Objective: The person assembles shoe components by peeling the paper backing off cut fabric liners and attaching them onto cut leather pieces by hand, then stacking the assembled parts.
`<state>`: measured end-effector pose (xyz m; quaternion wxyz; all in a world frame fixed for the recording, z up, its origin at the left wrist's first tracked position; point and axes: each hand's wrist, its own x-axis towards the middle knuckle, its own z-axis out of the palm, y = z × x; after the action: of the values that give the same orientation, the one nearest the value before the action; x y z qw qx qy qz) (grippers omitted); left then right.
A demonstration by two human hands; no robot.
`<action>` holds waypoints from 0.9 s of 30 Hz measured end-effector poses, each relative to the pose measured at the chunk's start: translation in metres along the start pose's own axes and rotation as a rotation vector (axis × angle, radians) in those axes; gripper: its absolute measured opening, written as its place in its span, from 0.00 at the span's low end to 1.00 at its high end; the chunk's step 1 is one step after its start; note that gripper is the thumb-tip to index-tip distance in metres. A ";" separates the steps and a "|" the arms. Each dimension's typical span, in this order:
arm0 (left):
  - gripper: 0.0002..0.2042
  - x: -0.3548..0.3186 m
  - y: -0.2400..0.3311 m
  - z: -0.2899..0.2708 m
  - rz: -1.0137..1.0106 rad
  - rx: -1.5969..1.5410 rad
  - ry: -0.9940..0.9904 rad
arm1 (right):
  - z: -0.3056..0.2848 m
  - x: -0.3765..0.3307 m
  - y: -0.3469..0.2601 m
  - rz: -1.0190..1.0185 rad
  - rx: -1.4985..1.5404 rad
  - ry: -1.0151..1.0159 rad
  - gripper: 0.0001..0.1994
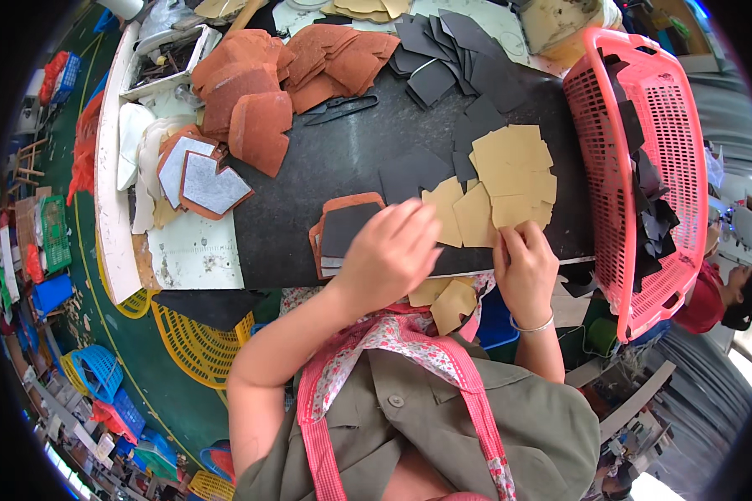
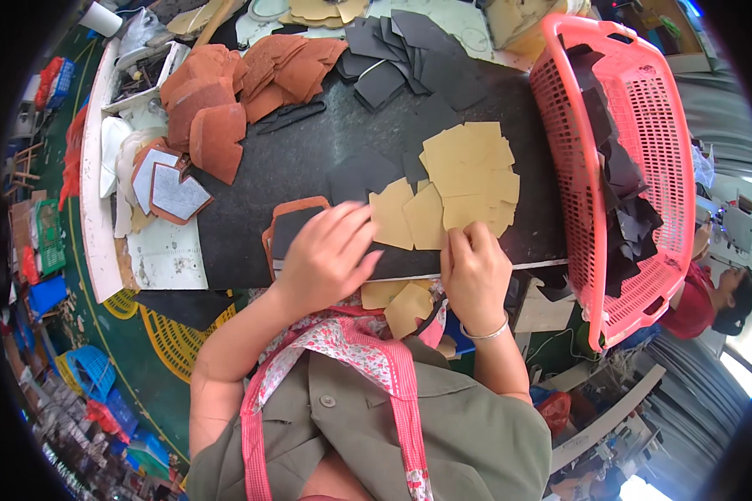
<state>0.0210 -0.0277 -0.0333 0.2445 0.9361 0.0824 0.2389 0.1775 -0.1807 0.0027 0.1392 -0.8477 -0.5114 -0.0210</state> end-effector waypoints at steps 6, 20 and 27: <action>0.16 0.066 -0.008 0.075 0.104 0.041 -0.089 | 0.008 -0.003 0.012 -0.008 0.071 -0.035 0.04; 0.12 0.073 -0.021 0.054 -0.030 -0.460 0.122 | -0.013 -0.021 0.011 0.584 1.248 0.268 0.06; 0.17 0.044 -0.035 0.029 -0.085 -0.248 0.289 | 0.014 0.007 0.006 0.596 1.574 0.224 0.05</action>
<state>0.0718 0.0027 -0.0552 0.3534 0.8506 0.1261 0.3683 0.1849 -0.1735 -0.0103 0.7380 -0.5958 -0.1156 0.2948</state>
